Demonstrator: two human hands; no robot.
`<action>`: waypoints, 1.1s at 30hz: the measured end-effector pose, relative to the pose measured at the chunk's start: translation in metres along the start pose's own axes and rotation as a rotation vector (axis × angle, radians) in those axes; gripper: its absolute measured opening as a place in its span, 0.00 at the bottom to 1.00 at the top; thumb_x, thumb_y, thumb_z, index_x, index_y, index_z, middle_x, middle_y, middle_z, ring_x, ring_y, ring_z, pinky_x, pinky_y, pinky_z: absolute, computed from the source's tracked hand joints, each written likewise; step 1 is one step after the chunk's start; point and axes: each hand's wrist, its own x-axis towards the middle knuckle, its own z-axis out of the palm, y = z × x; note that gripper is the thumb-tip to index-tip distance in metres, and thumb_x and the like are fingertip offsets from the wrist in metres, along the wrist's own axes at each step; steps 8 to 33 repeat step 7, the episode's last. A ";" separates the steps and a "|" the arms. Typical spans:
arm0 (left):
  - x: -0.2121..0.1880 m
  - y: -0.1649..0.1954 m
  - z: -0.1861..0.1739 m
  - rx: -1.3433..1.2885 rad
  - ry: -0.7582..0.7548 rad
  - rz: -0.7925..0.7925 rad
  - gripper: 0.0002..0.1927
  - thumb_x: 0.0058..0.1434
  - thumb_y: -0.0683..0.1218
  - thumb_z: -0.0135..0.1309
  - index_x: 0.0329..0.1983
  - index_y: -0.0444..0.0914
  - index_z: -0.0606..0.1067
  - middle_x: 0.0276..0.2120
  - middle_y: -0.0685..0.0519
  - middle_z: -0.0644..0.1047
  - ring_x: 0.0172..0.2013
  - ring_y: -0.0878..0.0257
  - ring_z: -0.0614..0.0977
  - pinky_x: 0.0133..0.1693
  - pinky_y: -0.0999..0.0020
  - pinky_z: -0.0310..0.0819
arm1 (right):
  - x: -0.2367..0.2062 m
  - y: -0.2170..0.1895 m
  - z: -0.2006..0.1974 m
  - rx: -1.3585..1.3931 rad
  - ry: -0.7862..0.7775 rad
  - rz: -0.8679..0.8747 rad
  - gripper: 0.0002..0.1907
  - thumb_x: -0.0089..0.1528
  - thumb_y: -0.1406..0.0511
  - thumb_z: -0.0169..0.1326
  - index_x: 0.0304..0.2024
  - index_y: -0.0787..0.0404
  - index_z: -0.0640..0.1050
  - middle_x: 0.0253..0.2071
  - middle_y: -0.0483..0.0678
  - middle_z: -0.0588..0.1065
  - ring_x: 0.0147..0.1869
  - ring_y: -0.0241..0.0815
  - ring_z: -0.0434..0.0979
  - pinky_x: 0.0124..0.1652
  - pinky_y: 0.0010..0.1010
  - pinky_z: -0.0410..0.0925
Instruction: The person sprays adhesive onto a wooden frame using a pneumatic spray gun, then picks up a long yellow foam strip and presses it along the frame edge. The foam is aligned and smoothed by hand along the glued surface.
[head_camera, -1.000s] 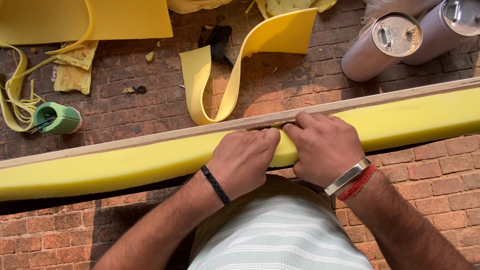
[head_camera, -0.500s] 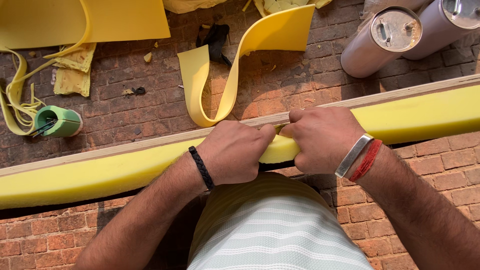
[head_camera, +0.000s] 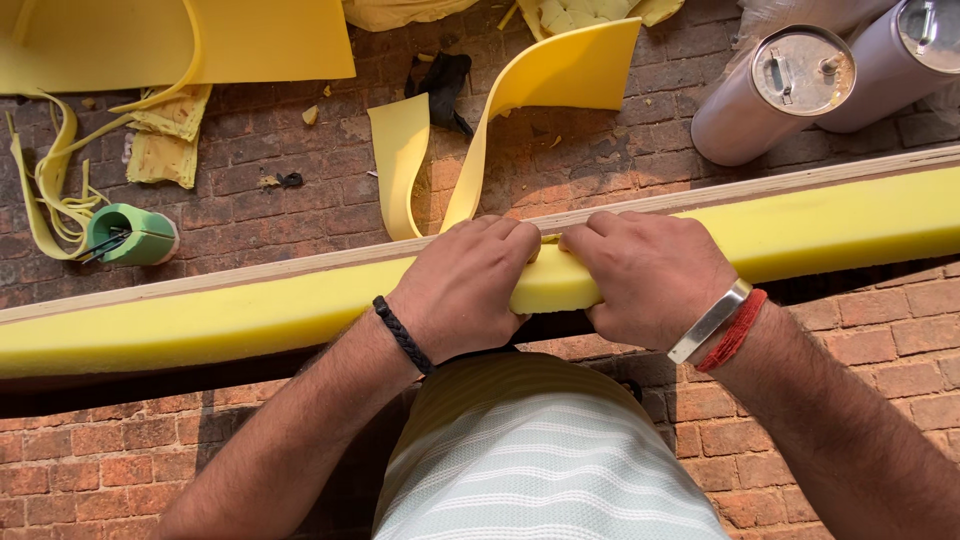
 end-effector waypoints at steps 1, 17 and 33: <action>-0.001 0.001 0.001 0.018 -0.028 -0.047 0.22 0.45 0.42 0.60 0.44 0.35 0.70 0.40 0.42 0.76 0.42 0.44 0.80 0.45 0.50 0.75 | -0.001 0.003 0.002 -0.023 -0.060 0.018 0.27 0.52 0.59 0.63 0.54 0.50 0.75 0.49 0.46 0.75 0.49 0.45 0.80 0.46 0.39 0.75; 0.030 -0.014 -0.019 -0.016 -0.471 -0.332 0.28 0.54 0.55 0.65 0.52 0.37 0.72 0.39 0.42 0.81 0.44 0.47 0.83 0.48 0.54 0.77 | 0.008 0.037 0.008 -0.060 0.105 0.030 0.41 0.49 0.50 0.64 0.66 0.46 0.73 0.61 0.55 0.74 0.54 0.48 0.81 0.47 0.39 0.76; 0.030 -0.014 -0.019 -0.016 -0.471 -0.332 0.28 0.54 0.55 0.65 0.52 0.37 0.72 0.39 0.42 0.81 0.44 0.47 0.83 0.48 0.54 0.77 | 0.008 0.037 0.008 -0.060 0.105 0.030 0.41 0.49 0.50 0.64 0.66 0.46 0.73 0.61 0.55 0.74 0.54 0.48 0.81 0.47 0.39 0.76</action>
